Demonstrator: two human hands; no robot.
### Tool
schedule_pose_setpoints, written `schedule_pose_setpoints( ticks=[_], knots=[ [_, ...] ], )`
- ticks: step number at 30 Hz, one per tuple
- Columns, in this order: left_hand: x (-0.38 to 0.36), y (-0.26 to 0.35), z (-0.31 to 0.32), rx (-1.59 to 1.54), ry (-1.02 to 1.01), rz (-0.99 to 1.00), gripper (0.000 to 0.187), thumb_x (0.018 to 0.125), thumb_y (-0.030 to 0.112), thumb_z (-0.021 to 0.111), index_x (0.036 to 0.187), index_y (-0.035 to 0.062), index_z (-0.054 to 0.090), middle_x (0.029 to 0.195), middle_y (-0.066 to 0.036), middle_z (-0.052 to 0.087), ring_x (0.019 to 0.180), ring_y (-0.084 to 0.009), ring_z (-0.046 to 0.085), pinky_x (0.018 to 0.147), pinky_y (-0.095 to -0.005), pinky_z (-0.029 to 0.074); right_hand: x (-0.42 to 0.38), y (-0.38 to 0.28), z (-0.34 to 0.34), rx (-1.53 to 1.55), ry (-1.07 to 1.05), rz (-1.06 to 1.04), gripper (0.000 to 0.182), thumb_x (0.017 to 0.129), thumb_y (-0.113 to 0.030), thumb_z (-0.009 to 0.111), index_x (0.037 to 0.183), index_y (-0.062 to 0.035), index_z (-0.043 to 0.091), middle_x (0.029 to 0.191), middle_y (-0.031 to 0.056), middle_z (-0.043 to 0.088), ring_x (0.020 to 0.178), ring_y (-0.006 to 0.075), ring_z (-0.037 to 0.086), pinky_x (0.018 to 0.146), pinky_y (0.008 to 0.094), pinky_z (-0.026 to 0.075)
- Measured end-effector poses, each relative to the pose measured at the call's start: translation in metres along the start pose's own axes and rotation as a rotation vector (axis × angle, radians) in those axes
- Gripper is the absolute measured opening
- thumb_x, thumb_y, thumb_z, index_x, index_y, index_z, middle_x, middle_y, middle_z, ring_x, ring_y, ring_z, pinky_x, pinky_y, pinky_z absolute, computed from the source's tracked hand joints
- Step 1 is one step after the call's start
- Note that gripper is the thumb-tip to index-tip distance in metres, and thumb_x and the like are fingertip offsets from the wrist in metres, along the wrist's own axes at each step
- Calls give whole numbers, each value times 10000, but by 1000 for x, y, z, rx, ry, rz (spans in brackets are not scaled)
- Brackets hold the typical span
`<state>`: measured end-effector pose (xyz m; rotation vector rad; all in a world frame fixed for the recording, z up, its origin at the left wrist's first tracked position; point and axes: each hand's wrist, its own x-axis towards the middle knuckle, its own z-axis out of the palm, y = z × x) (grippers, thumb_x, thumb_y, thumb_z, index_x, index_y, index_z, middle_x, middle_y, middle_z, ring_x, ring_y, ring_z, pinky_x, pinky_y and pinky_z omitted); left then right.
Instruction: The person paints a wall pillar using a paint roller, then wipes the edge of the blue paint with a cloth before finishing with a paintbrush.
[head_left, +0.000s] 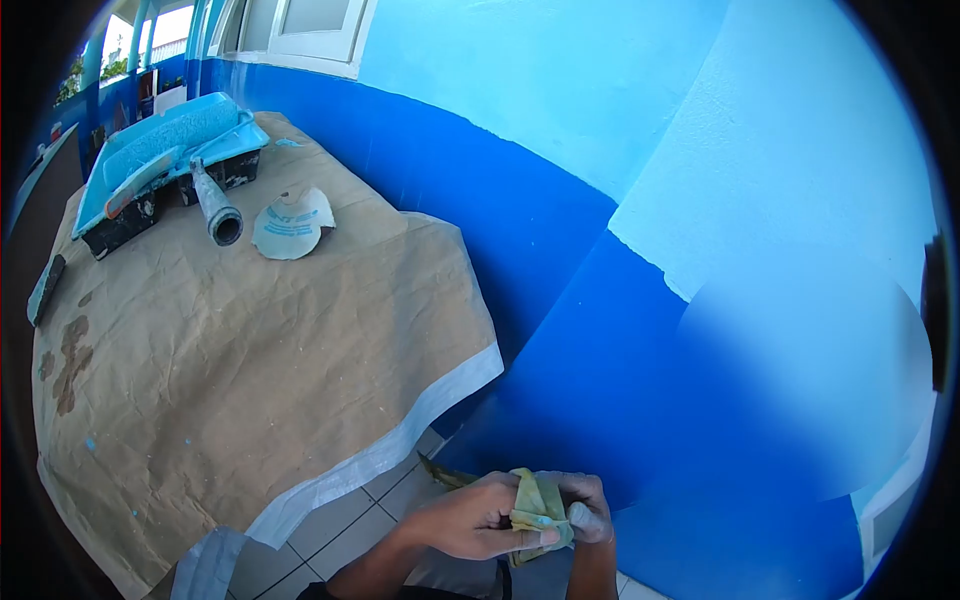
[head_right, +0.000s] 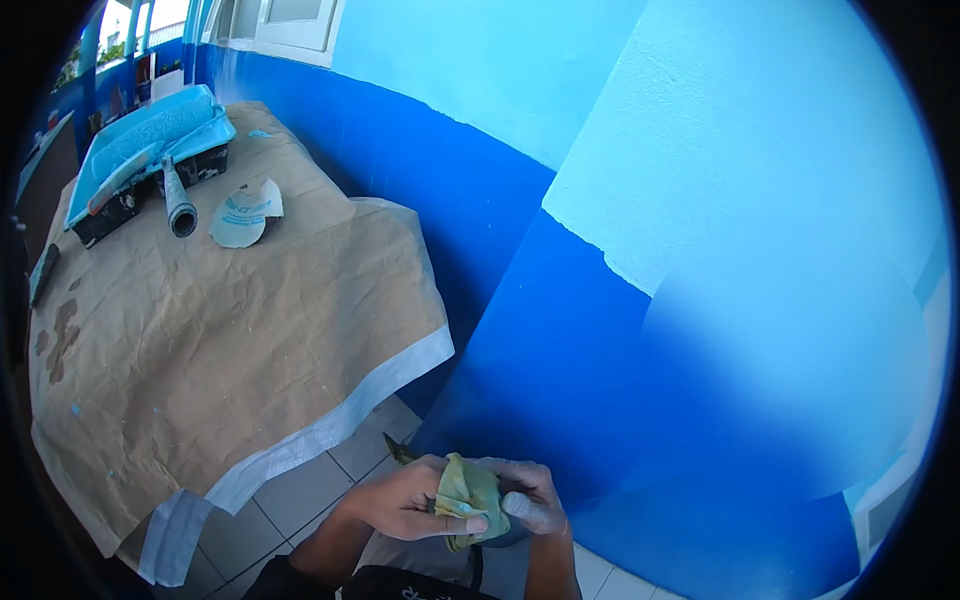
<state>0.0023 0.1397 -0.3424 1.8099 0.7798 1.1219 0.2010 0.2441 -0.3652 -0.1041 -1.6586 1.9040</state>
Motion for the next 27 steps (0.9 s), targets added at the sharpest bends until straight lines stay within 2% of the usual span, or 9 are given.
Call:
schedule_pose_setpoints(
  ticks=[2, 4, 6, 10, 12, 14, 18, 24, 27],
  knots=[
    [-4, -3, -11, -563, 170, 138, 281, 996, 266, 647, 991, -14, 669, 815, -41, 656, 697, -152, 577, 656, -309, 456, 0, 12, -9, -8, 32, -61, 374, 872, -153, 711, 1115, 127, 669, 1104, 242, 676, 983, 296, 655, 855, 383, 518],
    [-5, -11, -20, -569, 179, 193, 245, 1002, 233, 642, 1049, -5, 681, 892, -21, 681, 780, -125, 597, 714, -287, 475, 15, 6, -7, -19, 62, -129, 317, 835, -63, 734, 1082, 126, 674, 1047, 218, 688, 902, 260, 655, 804, 356, 516],
    [-4, -7, -22, -465, 524, -64, 250, 997, 224, 650, 1076, -10, 689, 982, -48, 701, 857, -116, 620, 784, -271, 497, 26, -2, 2, 41, 323, -249, 236, 779, 71, 727, 1002, 123, 672, 959, 188, 681, 786, 206, 618, 726, 320, 494],
    [22, -27, -21, -927, 884, 184, 284, 989, 183, 659, 1149, -52, 641, 999, -71, 707, 872, -110, 641, 808, -273, 512, 48, -5, 5, -403, 300, -164, 282, 835, 20, 717, 1101, 105, 677, 987, 199, 686, 883, 241, 672, 784, 331, 531],
    [35, -28, -31, -860, 904, 202, 286, 967, 184, 687, 1135, -38, 625, 980, -71, 703, 848, -114, 641, 773, -280, 518, 58, -5, 13, -528, 305, -127, 297, 854, 3, 714, 1134, 96, 679, 992, 207, 690, 919, 258, 690, 812, 340, 545],
    [52, -21, -45, -368, 952, 308, 250, 941, 190, 715, 1061, -9, 622, 953, -81, 688, 818, -112, 628, 713, -277, 505, 65, -12, 20, -942, 453, -451, 290, 868, -11, 709, 1143, 75, 678, 987, 218, 687, 840, 270, 705, 737, 359, 571],
    [96, -36, -64, -242, 1039, 417, 219, 930, 181, 721, 998, 13, 598, 863, -72, 641, 726, -136, 586, 635, -288, 462, 53, -34, 9, -1275, 690, -786, 178, 952, -102, 633, 1055, 31, 690, 853, 169, 659, 560, 190, 641, 497, 300, 505],
    [133, -21, -105, -334, 1068, 310, 223, 968, 136, 668, 1103, -15, 574, 942, -69, 595, 828, -151, 573, 786, -295, 477, 58, -31, -13, -1568, 739, -785, 173, 963, -126, 607, 1015, 6, 705, 765, 127, 638, 523, 165, 621, 467, 290, 483],
    [144, -8, -119, 5, 1163, 475, 213, 969, 110, 629, 1105, -52, 656, 1037, -177, 626, 939, -277, 582, 790, -358, 475, 55, -25, -25, -1658, 748, -846, 158, 926, -123, 624, 957, -2, 721, 708, 108, 631, 498, 171, 612, 455, 299, 492]
  ],
)
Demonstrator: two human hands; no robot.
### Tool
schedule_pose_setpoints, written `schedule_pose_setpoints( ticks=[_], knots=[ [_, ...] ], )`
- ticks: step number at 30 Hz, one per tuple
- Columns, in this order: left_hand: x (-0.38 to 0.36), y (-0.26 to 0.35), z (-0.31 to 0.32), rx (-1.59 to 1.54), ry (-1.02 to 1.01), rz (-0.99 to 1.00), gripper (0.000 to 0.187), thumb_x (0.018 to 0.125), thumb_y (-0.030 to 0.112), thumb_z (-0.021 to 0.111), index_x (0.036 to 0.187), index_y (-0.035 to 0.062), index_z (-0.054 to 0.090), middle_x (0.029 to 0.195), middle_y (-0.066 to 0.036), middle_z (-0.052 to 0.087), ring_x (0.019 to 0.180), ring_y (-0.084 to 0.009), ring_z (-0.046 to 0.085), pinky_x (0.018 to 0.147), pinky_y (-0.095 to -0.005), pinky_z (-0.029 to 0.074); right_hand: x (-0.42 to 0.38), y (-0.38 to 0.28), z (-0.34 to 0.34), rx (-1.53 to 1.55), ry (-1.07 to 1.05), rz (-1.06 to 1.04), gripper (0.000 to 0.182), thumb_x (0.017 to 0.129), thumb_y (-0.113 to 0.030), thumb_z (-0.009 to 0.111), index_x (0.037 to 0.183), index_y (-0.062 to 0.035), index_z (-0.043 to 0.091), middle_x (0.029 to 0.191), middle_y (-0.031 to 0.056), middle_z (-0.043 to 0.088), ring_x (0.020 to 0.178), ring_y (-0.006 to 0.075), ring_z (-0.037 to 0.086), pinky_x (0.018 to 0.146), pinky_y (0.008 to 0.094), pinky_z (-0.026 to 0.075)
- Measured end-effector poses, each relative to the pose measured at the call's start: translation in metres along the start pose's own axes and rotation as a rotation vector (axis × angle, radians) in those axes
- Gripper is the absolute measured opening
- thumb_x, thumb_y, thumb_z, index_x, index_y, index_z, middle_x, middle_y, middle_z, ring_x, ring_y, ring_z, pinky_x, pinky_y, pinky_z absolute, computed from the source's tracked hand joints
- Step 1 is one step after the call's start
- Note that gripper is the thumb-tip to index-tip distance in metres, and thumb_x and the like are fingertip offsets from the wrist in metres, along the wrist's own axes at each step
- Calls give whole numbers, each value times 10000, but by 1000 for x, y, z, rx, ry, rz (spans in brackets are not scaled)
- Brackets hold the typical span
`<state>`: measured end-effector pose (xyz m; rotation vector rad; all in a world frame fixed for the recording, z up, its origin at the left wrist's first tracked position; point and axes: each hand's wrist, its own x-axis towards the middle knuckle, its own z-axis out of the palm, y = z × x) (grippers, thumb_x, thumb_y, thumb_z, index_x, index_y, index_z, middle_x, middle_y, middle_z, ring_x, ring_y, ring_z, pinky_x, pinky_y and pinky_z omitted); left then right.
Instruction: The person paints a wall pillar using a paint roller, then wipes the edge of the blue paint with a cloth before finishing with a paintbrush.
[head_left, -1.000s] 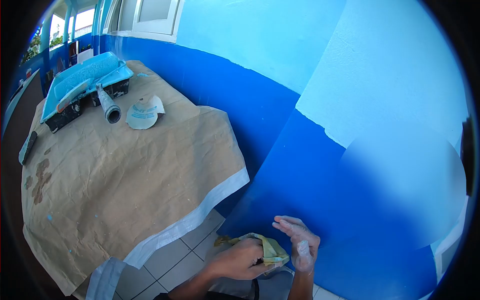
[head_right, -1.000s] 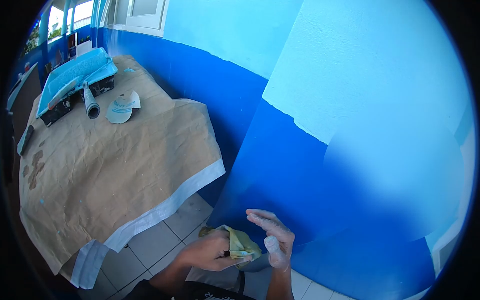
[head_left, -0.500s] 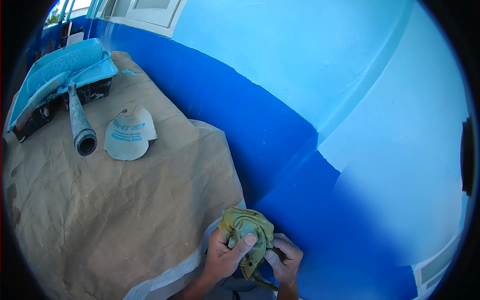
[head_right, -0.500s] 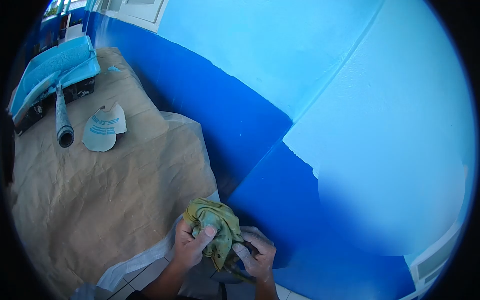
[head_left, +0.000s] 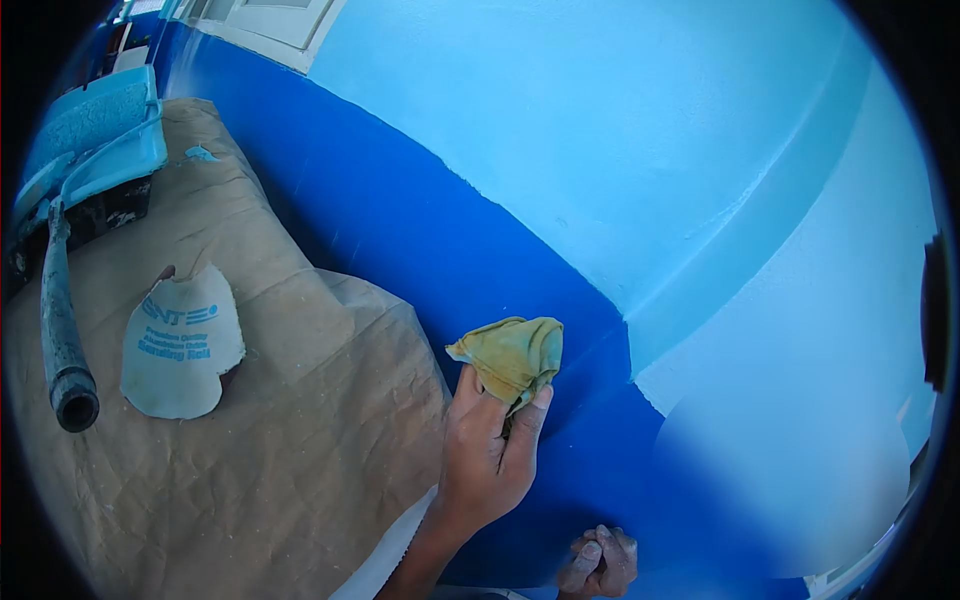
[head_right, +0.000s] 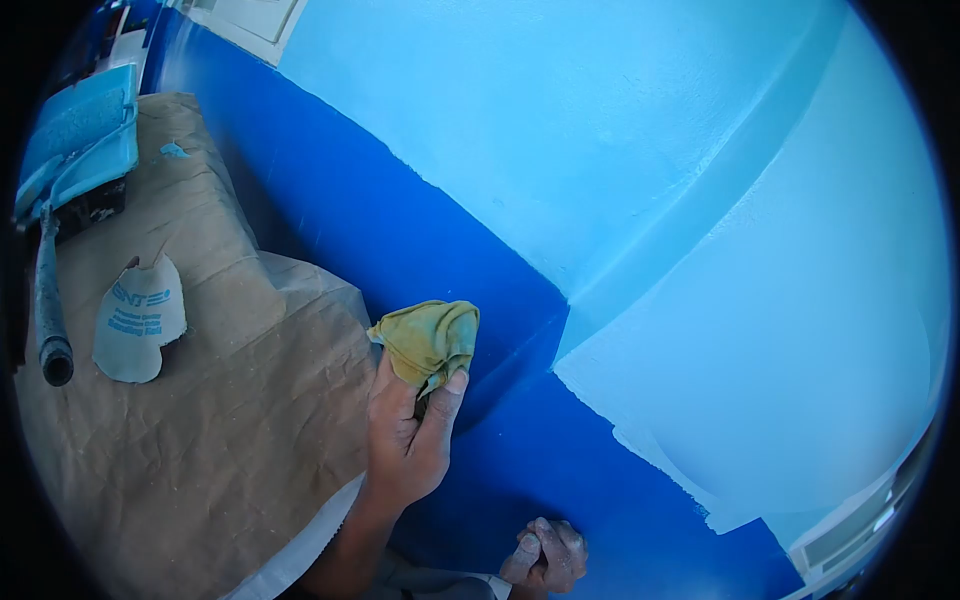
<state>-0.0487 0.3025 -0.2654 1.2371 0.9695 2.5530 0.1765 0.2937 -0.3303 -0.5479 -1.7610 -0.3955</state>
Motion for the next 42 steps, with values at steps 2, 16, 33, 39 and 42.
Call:
schedule_pose_setpoints(
  ticks=[2, 16, 33, 39, 42],
  knots=[
    [6, -5, 11, -27, -53, 64, 238, 980, 117, 625, 1150, -48, 641, 1057, -158, 621, 938, -231, 584, 802, -326, 472, -3, -1, -1, -63, -10, -27, 154, 907, -119, 631, 941, -1, 723, 694, 105, 630, 489, 181, 607, 451, 305, 498],
    [8, -11, 28, -275, -122, 56, 254, 899, -27, 603, 1140, -54, 681, 1177, -224, 657, 1068, -344, 619, 933, -413, 457, 6, -10, 3, -235, 16, -201, 196, 907, -116, 637, 826, 45, 713, 680, 124, 678, 553, 257, 618, 579, 385, 559],
    [3, -6, 30, -143, -84, 146, 250, 892, -27, 616, 1130, -50, 691, 1118, -208, 664, 956, -277, 622, 806, -355, 475, 7, -13, 2, -209, -9, -167, 173, 916, -110, 632, 872, 39, 709, 716, 156, 676, 566, 284, 627, 567, 390, 549],
    [0, -8, 30, -67, -52, 233, 217, 909, -18, 619, 1110, -58, 693, 1030, -179, 673, 849, -220, 599, 723, -324, 453, 5, -10, 4, -163, 32, -183, 186, 928, -124, 630, 880, 37, 709, 728, 154, 679, 567, 279, 630, 563, 391, 551],
    [-4, -7, 30, -43, -42, 217, 225, 890, -36, 612, 1097, -61, 696, 1019, -179, 678, 846, -232, 597, 723, -329, 450, 7, -13, 4, -169, 20, -166, 185, 926, -124, 632, 883, 36, 713, 729, 155, 679, 567, 276, 632, 556, 390, 547]
  ],
)
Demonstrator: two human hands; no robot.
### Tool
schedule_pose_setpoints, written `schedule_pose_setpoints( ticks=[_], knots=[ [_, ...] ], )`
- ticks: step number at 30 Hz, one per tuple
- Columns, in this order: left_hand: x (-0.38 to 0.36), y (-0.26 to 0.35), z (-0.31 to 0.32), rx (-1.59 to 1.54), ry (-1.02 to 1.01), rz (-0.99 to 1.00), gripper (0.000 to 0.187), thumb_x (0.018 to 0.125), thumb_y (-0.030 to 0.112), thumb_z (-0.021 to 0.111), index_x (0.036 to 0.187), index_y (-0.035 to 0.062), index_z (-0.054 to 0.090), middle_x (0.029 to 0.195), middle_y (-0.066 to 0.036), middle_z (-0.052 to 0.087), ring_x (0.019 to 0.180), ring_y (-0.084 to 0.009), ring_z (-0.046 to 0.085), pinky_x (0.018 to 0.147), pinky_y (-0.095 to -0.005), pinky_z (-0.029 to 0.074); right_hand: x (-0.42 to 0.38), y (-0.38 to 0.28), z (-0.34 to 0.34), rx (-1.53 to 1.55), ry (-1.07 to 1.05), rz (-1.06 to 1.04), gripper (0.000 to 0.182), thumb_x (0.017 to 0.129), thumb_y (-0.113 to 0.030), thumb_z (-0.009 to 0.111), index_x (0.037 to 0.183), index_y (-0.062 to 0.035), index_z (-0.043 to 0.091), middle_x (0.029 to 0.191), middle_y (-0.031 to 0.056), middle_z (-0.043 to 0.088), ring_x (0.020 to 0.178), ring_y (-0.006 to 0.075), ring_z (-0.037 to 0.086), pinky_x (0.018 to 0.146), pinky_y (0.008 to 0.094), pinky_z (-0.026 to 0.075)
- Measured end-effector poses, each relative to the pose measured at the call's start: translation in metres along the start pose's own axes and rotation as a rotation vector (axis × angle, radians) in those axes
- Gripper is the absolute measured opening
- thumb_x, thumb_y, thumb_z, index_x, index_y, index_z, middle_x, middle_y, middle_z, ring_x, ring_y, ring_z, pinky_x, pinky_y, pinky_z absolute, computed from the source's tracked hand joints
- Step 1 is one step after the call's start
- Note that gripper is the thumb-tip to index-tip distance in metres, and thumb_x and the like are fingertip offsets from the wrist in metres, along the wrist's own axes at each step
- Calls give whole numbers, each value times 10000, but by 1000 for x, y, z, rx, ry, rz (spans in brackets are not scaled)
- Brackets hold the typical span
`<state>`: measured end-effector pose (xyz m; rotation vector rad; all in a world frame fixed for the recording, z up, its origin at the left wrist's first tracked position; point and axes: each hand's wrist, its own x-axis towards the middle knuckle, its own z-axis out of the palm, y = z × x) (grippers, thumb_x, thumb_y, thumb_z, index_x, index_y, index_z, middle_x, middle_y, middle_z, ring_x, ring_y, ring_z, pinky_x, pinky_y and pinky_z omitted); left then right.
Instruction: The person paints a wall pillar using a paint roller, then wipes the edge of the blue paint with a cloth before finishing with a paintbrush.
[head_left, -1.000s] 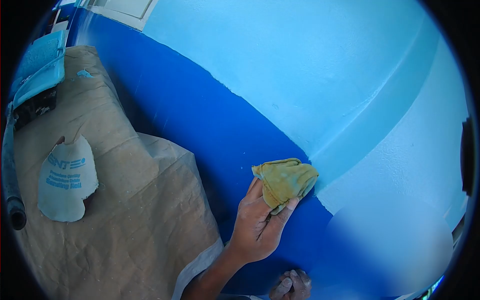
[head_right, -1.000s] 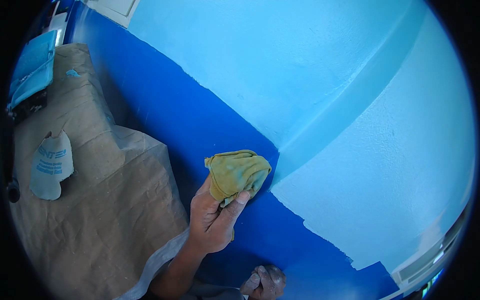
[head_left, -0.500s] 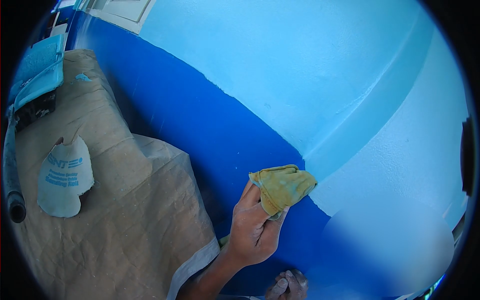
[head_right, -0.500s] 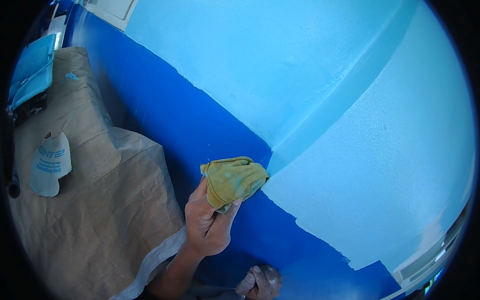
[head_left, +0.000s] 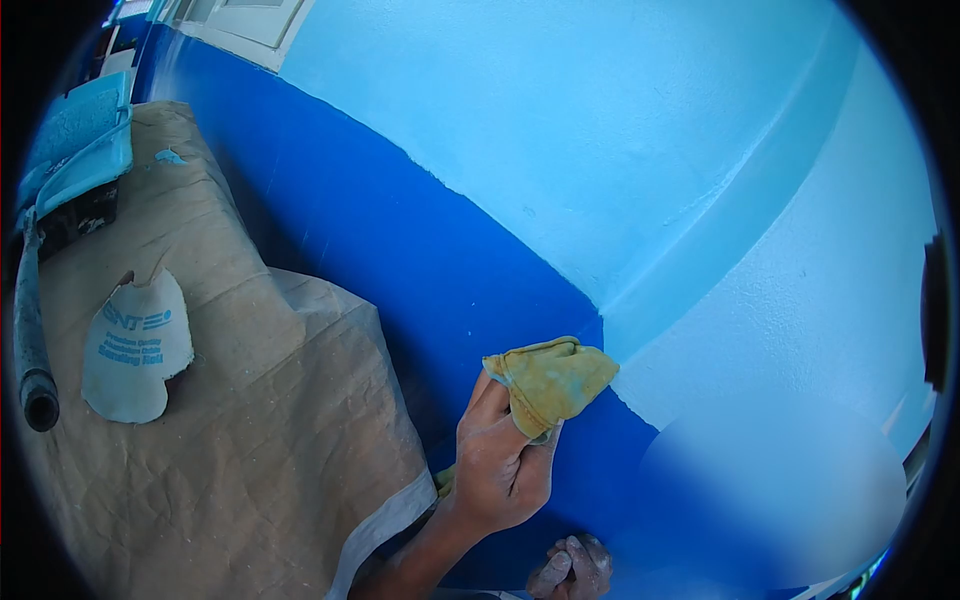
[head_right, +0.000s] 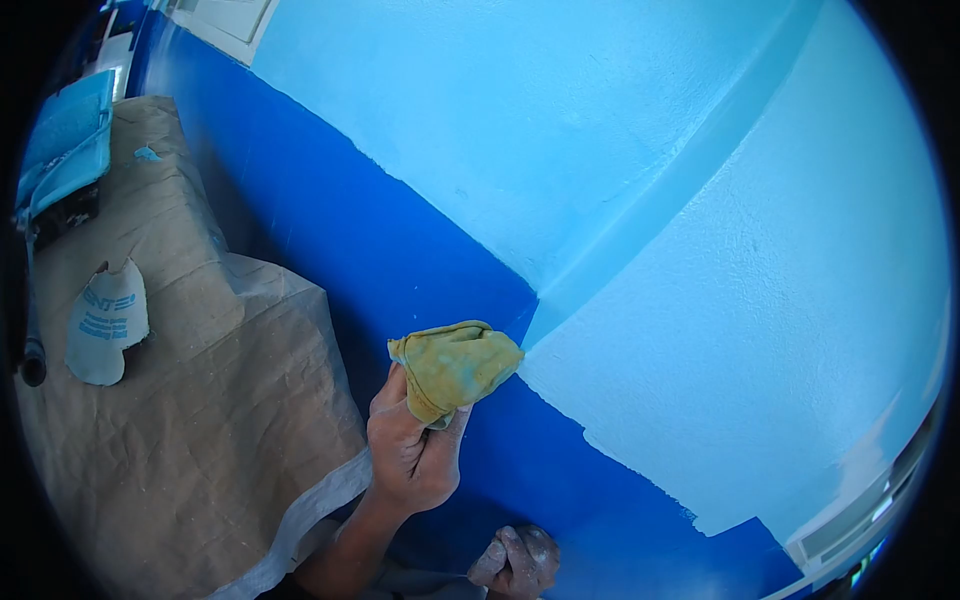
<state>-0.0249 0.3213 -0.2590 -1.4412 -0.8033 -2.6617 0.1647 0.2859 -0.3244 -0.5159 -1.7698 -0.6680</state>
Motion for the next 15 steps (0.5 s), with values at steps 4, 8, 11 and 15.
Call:
schedule_pose_setpoints(
  ticks=[4, 8, 11, 15],
  knots=[
    [-6, 0, 0, 99, 9, 41, 251, 840, -55, 619, 1079, -61, 697, 1021, -185, 680, 851, -269, 604, 722, -342, 454, -1, -1, -1, -31, -14, 10, 172, 916, -119, 641, 876, 29, 717, 728, 156, 679, 573, 275, 640, 554, 386, 545],
    [-9, 3, 1, 185, 9, 84, 263, 796, -69, 616, 1044, -50, 702, 1016, -189, 675, 849, -306, 604, 761, -378, 453, -1, -1, 1, -38, 14, 22, 169, 907, -123, 647, 870, 20, 728, 734, 156, 684, 578, 276, 646, 558, 386, 546],
    [-10, 3, 4, 243, 38, 156, 262, 763, -75, 607, 1003, -32, 705, 1012, -180, 672, 858, -329, 595, 789, -419, 437, -1, -1, 1, 13, 43, 26, 171, 898, -136, 655, 875, 11, 738, 749, 153, 692, 596, 283, 655, 568, 389, 549],
    [-16, 4, 7, 321, 49, 200, 300, 713, -61, 619, 994, -13, 712, 1052, -182, 659, 882, -328, 572, 768, -425, 429, -10, 9, 6, 50, 33, 23, 160, 879, -130, 650, 910, 3, 732, 721, 128, 663, 549, 247, 636, 517, 356, 532]
  ],
)
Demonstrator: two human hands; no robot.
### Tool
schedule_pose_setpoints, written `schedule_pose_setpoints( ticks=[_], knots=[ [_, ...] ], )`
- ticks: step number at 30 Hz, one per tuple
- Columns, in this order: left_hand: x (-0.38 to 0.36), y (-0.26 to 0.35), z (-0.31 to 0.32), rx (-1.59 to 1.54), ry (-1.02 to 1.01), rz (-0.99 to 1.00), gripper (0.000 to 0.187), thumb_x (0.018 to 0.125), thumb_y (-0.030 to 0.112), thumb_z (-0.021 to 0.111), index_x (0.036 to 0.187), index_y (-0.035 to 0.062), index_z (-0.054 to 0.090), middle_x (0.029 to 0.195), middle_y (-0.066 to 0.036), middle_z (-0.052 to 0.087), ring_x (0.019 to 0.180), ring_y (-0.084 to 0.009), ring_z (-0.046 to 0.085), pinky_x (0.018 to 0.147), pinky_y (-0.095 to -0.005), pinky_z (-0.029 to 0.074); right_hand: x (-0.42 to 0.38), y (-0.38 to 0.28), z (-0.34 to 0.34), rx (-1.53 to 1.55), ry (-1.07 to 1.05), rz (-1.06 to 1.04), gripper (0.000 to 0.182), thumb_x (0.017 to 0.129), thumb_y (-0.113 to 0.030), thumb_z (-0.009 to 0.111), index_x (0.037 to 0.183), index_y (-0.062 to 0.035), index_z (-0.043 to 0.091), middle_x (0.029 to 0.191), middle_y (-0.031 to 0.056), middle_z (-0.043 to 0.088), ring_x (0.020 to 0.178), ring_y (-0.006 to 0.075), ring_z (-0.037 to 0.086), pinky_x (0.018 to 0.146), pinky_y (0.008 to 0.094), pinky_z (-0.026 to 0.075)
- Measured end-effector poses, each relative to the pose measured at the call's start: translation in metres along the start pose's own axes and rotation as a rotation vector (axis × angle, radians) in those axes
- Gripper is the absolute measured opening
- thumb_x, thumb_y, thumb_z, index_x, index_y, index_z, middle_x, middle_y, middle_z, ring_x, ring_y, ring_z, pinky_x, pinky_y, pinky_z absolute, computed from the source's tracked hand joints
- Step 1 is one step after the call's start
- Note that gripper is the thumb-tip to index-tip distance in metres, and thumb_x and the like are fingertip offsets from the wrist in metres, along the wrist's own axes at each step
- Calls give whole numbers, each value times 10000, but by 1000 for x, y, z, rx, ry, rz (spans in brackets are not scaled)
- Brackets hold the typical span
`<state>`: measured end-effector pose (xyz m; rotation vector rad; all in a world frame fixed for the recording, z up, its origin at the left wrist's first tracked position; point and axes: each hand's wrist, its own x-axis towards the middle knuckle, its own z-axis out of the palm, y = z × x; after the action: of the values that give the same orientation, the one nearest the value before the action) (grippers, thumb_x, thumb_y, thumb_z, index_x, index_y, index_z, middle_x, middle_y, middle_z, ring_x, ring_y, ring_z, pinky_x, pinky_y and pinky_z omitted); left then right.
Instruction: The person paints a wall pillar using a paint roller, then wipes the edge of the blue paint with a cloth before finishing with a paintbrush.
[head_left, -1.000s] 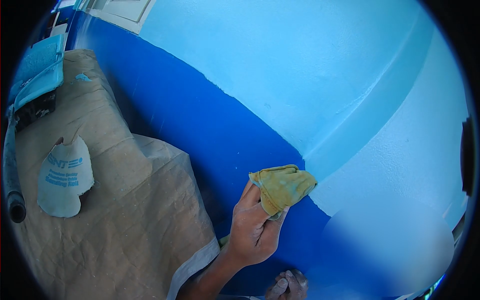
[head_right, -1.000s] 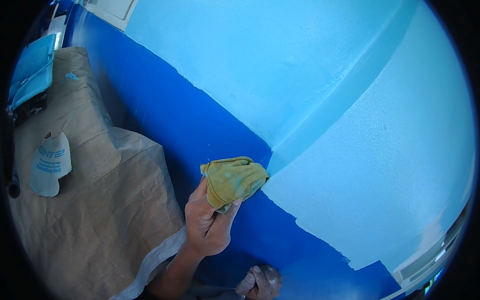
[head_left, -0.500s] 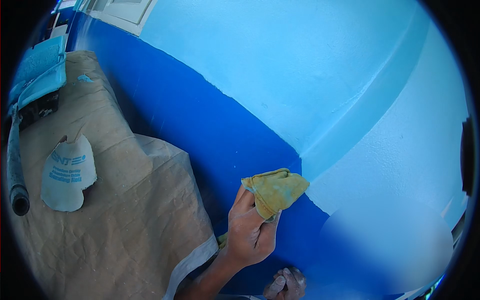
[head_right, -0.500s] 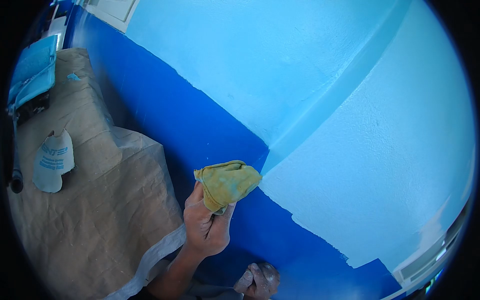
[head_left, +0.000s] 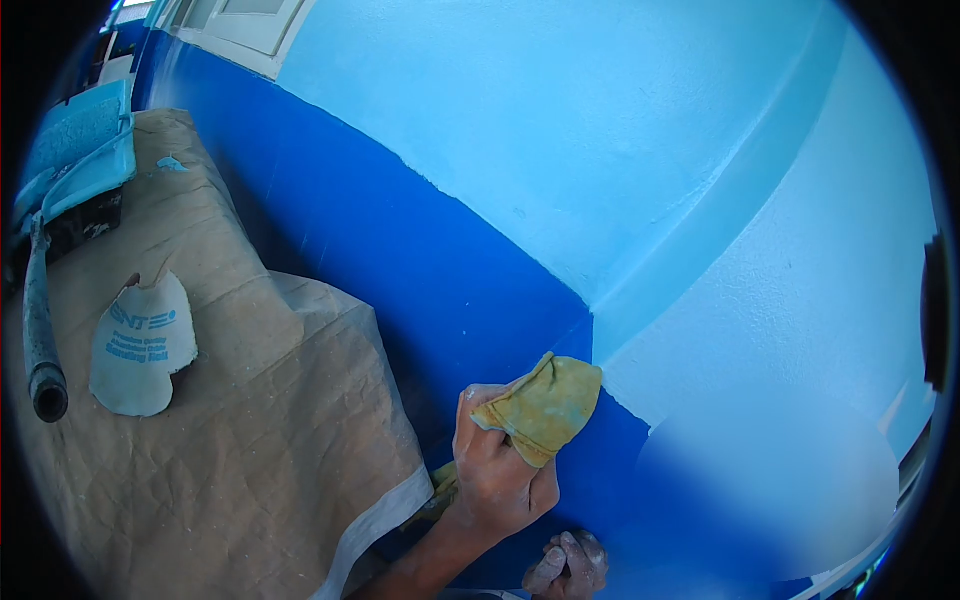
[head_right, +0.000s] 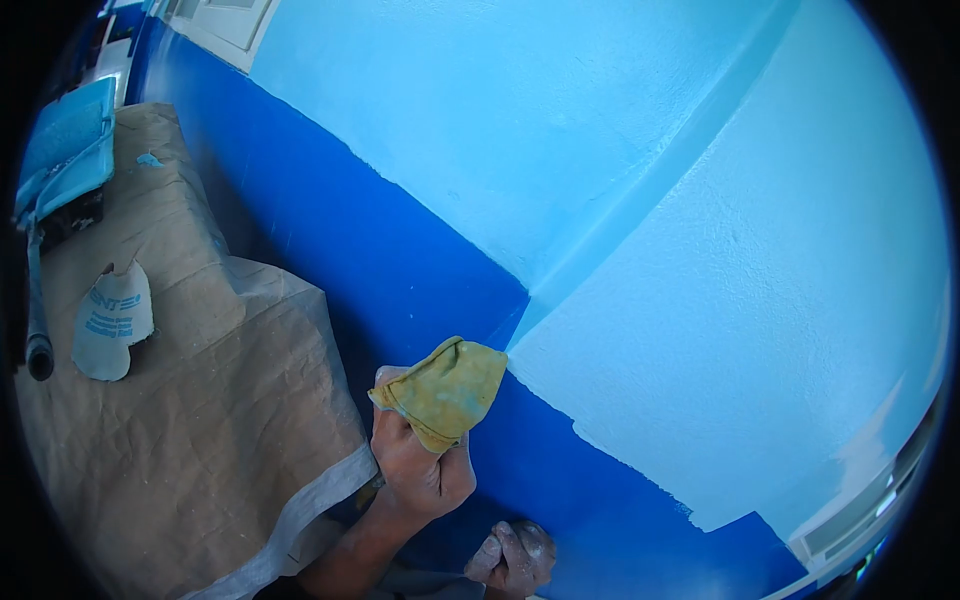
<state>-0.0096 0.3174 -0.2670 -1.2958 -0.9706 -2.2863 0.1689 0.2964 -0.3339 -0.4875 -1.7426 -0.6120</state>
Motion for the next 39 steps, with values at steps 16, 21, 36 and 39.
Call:
schedule_pose_setpoints(
  ticks=[16, 21, 36, 39],
  knots=[
    [-10, 14, 13, 176, 59, 40, 294, 714, -74, 601, 983, -36, 713, 1103, -219, 655, 926, -346, 567, 773, -429, 406, -10, 14, 0, 150, 21, -45, 176, 832, -100, 639, 932, 22, 717, 680, 110, 620, 498, 239, 627, 462, 338, 517],
    [-9, 16, 15, 180, 68, 50, 303, 706, -77, 609, 988, -45, 713, 1121, -230, 651, 937, -342, 579, 766, -424, 409, -11, 15, -2, 144, 2, -46, 175, 830, -96, 637, 925, 27, 718, 687, 118, 624, 497, 244, 627, 460, 343, 518],
    [-21, 20, 22, 177, 24, 89, 238, 709, 9, 667, 941, -22, 706, 1201, -218, 622, 915, -297, 600, 751, -426, 429, -5, 12, -3, 174, -16, -30, 174, 816, -85, 644, 928, 33, 704, 696, 122, 628, 517, 251, 633, 478, 350, 530],
    [-22, 23, 22, 172, 8, 89, 246, 705, 12, 665, 945, -22, 706, 1203, -221, 619, 911, -298, 600, 749, -427, 430, -4, 12, -4, 168, -19, -37, 177, 809, -84, 645, 921, 39, 706, 692, 124, 629, 520, 249, 635, 478, 349, 529]
  ],
)
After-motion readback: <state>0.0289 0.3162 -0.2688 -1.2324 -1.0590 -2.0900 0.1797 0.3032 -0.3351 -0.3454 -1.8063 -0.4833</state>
